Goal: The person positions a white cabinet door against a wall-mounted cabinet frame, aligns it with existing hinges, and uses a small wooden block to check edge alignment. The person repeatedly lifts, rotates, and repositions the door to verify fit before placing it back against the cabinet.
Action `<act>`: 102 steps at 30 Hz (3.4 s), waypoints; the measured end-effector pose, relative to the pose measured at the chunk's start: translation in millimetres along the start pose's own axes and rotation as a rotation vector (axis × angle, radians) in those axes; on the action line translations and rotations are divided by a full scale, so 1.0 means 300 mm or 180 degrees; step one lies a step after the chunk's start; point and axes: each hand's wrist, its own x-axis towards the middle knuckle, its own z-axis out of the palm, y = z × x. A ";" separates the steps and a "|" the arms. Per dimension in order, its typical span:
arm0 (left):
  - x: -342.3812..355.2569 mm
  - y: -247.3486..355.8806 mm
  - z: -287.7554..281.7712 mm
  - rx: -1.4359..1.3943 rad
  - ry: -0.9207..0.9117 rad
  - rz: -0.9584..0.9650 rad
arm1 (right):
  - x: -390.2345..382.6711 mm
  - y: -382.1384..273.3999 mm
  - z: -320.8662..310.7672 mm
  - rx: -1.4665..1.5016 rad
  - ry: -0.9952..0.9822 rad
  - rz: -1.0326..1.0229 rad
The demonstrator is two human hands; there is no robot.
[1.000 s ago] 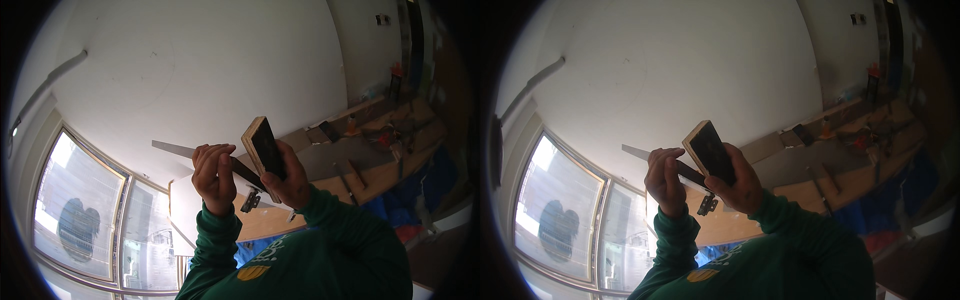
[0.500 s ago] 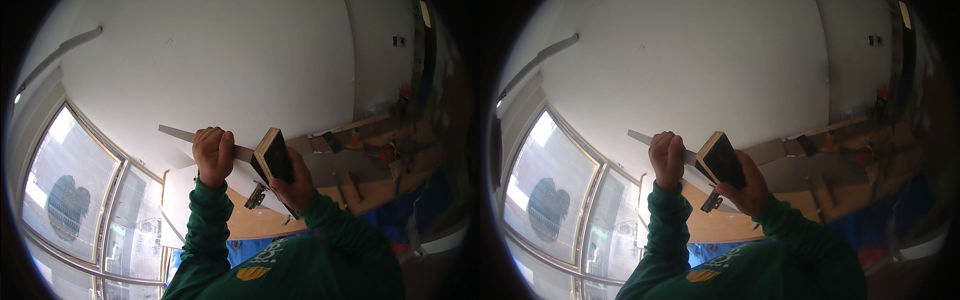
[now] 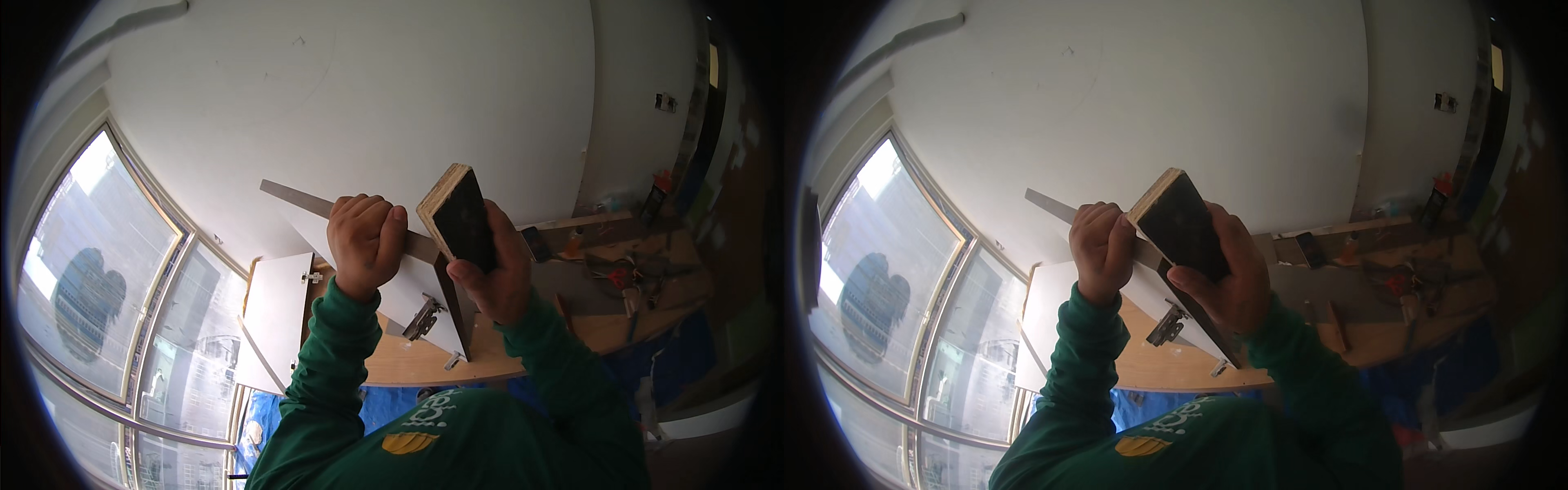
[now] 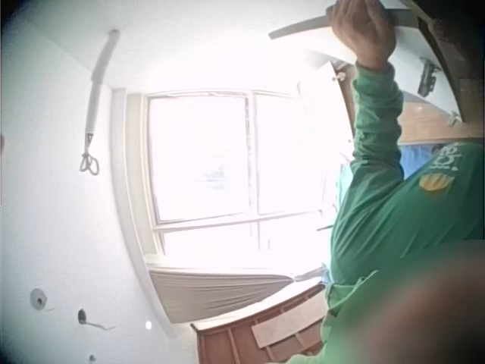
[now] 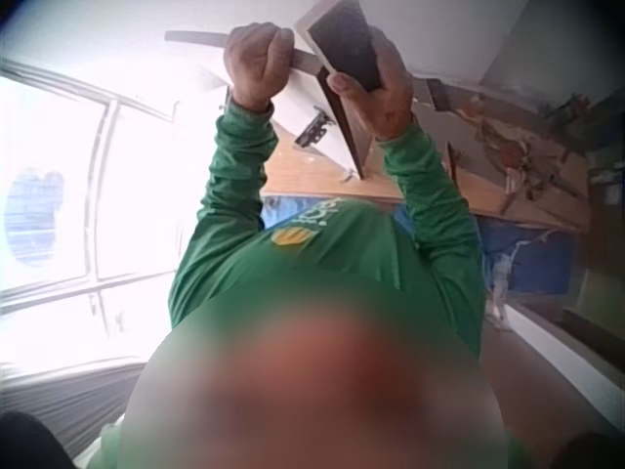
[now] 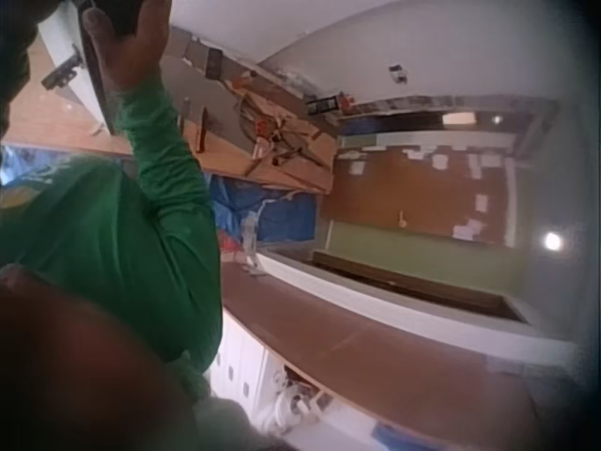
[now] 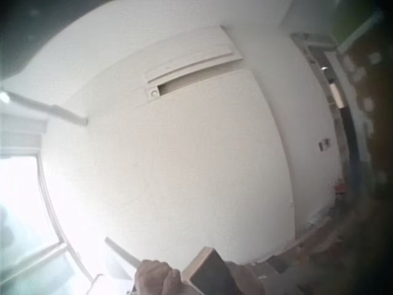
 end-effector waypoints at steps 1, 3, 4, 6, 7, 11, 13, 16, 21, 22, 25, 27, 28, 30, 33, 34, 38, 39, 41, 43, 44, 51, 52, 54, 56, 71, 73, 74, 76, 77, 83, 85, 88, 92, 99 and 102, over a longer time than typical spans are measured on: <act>0.000 -0.001 0.000 0.0034 -0.0003 0.0002 | 0.009 -0.002 -0.006 0.0000 0.0012 0.0201; 0.000 -0.005 -0.002 0.0043 -0.0042 0.0017 | 0.001 -0.010 -0.011 0.0458 -0.0055 0.0137; -0.001 -0.007 -0.002 0.0057 -0.0060 0.0019 | -0.010 -0.014 -0.009 0.0624 -0.0045 0.0205; -0.003 -0.010 -0.001 0.0066 -0.0025 0.0040 | -0.051 -0.034 0.007 0.0370 -0.0140 0.0070; -0.004 -0.010 0.001 0.0067 -0.0016 0.0050 | -0.057 -0.038 0.013 0.0284 -0.0133 -0.0241; -0.002 -0.003 0.009 0.0036 0.0100 0.0062 | -0.007 -0.018 0.017 -0.0013 -0.0071 -0.0146; 0.000 0.000 0.005 0.0046 0.0079 0.0062 | 0.022 -0.003 0.000 0.0277 -0.0023 0.0153; 0.003 -0.002 0.001 0.0019 0.0008 0.0051 | -0.003 -0.014 -0.019 0.0244 -0.0015 0.0104; -0.005 -0.005 0.008 0.0038 0.0082 0.0049 | -0.043 -0.046 0.009 -0.0274 -0.0170 -0.0669; -0.005 -0.004 0.012 0.0038 0.0113 0.0044 | -0.027 -0.042 0.016 -0.0269 -0.0140 -0.0374; -0.002 -0.002 0.011 -0.0001 0.0121 0.0053 | 0.061 -0.002 0.004 0.0100 0.0024 0.0074; 0.000 -0.003 0.006 0.0033 0.0058 0.0063 | 0.063 0.006 -0.013 0.0570 -0.0008 0.0032; -0.002 -0.003 0.001 0.0023 0.0045 0.0046 | 0.040 -0.001 -0.019 0.0711 -0.0068 0.0295; -0.005 -0.005 0.003 0.0009 0.0054 0.0056 | -0.031 -0.029 -0.028 0.0342 -0.0245 0.0062; -0.008 -0.008 0.011 0.0042 0.0110 0.0080 | -0.052 -0.050 -0.014 -0.0011 -0.0317 -0.0250; -0.010 -0.007 0.013 0.0062 0.0113 0.0097 | -0.036 -0.050 -0.001 -0.0024 -0.0263 -0.0522; -0.006 -0.006 0.016 0.0044 0.0171 0.0115 | 0.095 -0.031 -0.025 0.0234 -0.0150 -0.0049; -0.006 -0.006 0.012 0.0066 0.0118 0.0106 | 0.101 -0.034 -0.034 0.0108 -0.0075 -0.0221; -0.006 -0.008 0.011 0.0061 0.0060 0.0100 | 0.069 -0.046 -0.046 0.0389 -0.0100 0.0005; -0.009 -0.009 0.010 0.0017 0.0064 0.0083 | -0.009 -0.067 -0.034 0.0283 -0.0187 -0.0021; -0.011 -0.010 0.009 -0.0002 0.0068 0.0068 | -0.043 -0.076 -0.021 0.0043 -0.0243 -0.0164; -0.011 -0.006 0.016 -0.0008 0.0134 0.0056 | 0.093 -0.048 -0.025 0.0016 -0.0032 -0.0106; -0.010 -0.005 0.013 0.0020 0.0128 0.0086 | 0.110 -0.052 -0.034 0.0172 0.0008 0.0046; -0.006 -0.003 0.010 0.0028 0.0126 0.0096 | 0.101 -0.070 -0.058 0.0616 0.0147 0.0451; 0.000 0.004 0.002 0.0040 0.0041 0.0026 | 0.054 -0.084 -0.077 0.1123 0.0250 0.0697; -0.004 0.136 -0.019 0.0139 -0.0352 0.0272 | -0.088 -0.053 -0.142 0.0967 0.0709 0.0898; -0.009 0.130 -0.013 -0.0013 -0.0259 0.0235 | -0.083 -0.056 -0.139 0.0948 0.0689 0.0792; -0.012 0.130 -0.010 0.0081 -0.0250 0.0189 | -0.079 -0.058 -0.137 0.0949 0.0694 0.0763; -0.019 0.139 -0.001 0.0238 -0.0239 0.0091 | -0.070 -0.067 -0.132 0.0843 0.0674 0.0692; -0.021 0.144 0.004 0.0258 -0.0233 0.0051 | -0.065 -0.073 -0.129 0.0789 0.0661 0.0655; -0.026 0.137 -0.026 0.0176 -0.0473 0.0115 | -0.006 -0.133 -0.058 0.1152 0.0421 0.0583; -0.024 0.112 -0.054 -0.0109 -0.0559 0.0367 | 0.033 -0.147 -0.027 0.1107 0.0289 0.0125; -0.026 0.084 -0.069 -0.0721 -0.0608 0.0192 | 0.085 -0.141 0.001 0.1168 0.0102 -0.0122; -0.041 0.087 -0.049 -0.0422 -0.0416 0.0217 | 0.094 -0.065 0.016 0.0652 -0.0185 -0.0024; -0.051 0.090 -0.052 -0.0602 -0.0601 -0.0011 | -0.016 0.027 -0.014 0.0925 -0.0066 0.0515; -0.050 0.095 -0.047 -0.0623 -0.0621 -0.0060 | -0.025 0.010 -0.040 0.1039 -0.0039 0.0241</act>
